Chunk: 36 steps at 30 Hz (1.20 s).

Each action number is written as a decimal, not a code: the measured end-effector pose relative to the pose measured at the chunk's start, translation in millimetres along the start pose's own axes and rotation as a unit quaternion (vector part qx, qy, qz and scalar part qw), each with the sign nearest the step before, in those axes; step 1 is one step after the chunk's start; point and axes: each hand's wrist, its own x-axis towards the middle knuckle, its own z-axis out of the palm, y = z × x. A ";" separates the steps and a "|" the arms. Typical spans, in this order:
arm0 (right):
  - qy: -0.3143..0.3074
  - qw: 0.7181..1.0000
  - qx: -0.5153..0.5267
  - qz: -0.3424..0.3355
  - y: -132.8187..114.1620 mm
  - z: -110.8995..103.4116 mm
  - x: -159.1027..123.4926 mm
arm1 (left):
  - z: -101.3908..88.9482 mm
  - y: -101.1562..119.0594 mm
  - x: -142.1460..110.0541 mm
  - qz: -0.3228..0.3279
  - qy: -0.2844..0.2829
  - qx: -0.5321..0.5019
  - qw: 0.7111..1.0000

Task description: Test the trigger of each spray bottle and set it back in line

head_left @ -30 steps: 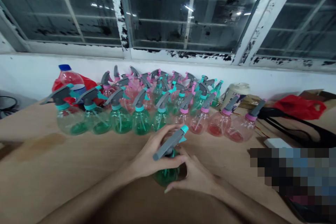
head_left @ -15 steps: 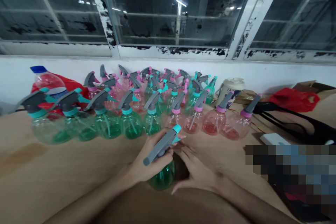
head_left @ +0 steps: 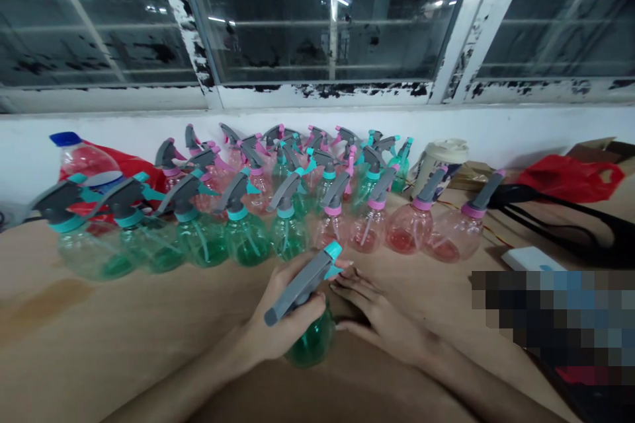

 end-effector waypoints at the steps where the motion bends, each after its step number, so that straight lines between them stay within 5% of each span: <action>1: -0.002 1.000 -0.001 -0.002 -0.6 -0.9 0.0 | -0.1 0.2 0.3 0.002 0.002 0.001 1.000; 18: -0.008 1.000 0.005 -0.002 0.2 -6.1 -1.0 | 2.0 -3.1 0.8 0.000 0.012 0.003 1.000; 23: -0.009 0.999 -0.033 -0.001 -3.0 -5.8 -1.7 | 3.0 -3.4 -0.1 0.005 0.024 -0.017 1.000; 29: 0.066 0.990 -0.115 0.053 -8.1 -3.3 -5.0 | 5.7 -6.5 -1.1 0.010 0.044 0.003 0.999; 36: 0.042 0.989 -0.136 0.045 -7.5 -5.4 -4.7 | 5.5 -2.7 0.0 0.038 0.052 0.003 0.998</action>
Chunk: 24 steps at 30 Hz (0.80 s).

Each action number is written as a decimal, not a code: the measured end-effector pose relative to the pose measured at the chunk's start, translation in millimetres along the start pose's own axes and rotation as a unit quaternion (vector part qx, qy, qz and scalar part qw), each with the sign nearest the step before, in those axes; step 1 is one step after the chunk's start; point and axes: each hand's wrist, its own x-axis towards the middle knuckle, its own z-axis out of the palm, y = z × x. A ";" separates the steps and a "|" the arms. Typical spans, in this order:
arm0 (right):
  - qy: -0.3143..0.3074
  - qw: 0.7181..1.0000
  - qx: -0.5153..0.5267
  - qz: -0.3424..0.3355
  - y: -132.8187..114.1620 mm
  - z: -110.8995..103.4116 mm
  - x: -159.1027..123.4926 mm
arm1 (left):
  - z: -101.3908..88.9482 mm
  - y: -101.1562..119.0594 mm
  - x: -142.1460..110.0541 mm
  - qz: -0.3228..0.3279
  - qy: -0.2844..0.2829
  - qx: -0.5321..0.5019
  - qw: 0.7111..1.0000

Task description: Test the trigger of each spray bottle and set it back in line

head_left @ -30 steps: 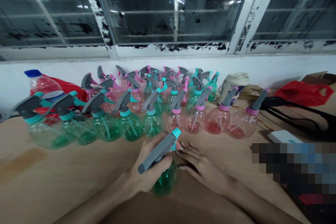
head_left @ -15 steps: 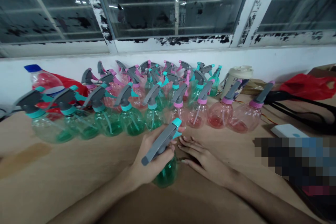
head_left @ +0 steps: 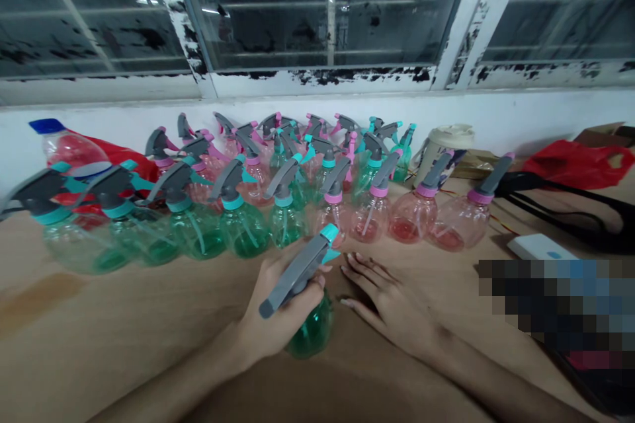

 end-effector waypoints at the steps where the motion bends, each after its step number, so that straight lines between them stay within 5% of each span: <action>1: 0.001 1.000 0.002 -0.001 0.4 0.2 -0.1 | -0.8 1.0 0.6 -0.002 -0.004 -0.001 1.000; 11: -0.002 1.000 0.001 -0.008 3.3 3.3 -1.4 | -6.1 1.4 0.4 -0.032 -0.056 -0.021 0.998; 24: 0.013 1.000 0.000 -0.006 3.1 4.7 -1.8 | -7.6 -2.7 -0.2 -0.020 -0.045 -0.010 0.999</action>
